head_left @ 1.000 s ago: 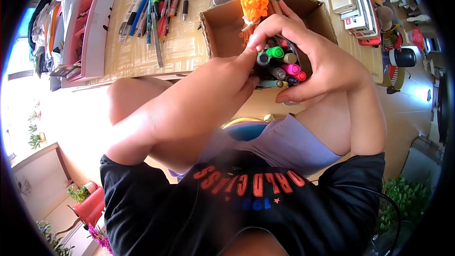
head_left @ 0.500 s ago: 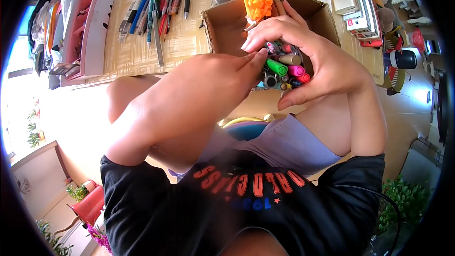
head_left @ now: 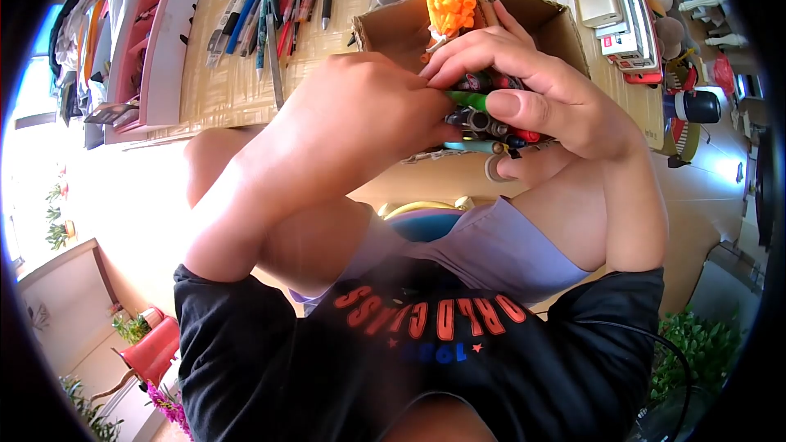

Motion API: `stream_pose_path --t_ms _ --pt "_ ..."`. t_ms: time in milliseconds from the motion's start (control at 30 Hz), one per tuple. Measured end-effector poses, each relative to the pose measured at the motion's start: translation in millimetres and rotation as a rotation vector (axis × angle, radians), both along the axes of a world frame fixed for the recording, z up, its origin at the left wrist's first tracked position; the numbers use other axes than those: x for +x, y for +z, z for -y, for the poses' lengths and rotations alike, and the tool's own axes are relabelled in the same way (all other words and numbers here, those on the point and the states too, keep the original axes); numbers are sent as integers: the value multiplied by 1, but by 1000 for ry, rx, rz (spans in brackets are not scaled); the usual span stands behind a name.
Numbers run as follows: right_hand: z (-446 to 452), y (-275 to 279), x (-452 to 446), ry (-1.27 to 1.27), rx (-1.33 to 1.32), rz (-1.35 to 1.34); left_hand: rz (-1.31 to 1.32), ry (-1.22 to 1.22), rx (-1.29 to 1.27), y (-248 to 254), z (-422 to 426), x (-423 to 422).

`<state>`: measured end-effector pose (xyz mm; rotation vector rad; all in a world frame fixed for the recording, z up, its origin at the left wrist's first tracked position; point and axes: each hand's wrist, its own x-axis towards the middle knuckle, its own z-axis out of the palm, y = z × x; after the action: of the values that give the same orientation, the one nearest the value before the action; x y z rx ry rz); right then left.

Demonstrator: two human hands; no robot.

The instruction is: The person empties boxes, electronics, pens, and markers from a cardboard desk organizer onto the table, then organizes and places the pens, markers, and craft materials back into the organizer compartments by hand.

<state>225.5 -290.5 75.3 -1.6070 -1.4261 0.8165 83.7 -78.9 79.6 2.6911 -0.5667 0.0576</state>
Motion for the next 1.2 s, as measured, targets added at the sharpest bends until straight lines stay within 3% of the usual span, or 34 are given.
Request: stream_pose_path --t_ms 267,367,467,767,1200 --pt "-3 4 -14 -141 11 100 -66 -23 -145 1 -6 1" --pt "-3 1 -18 -203 28 87 -114 9 -65 -6 -1 1" --pt "-3 1 -18 -197 1 84 -281 6 -100 -12 0 5" --pt "-1 -1 -11 -107 52 79 -323 -37 -110 -13 2 6" --pt "1 -4 -7 -169 103 68 -258 -104 -76 -18 1 5"
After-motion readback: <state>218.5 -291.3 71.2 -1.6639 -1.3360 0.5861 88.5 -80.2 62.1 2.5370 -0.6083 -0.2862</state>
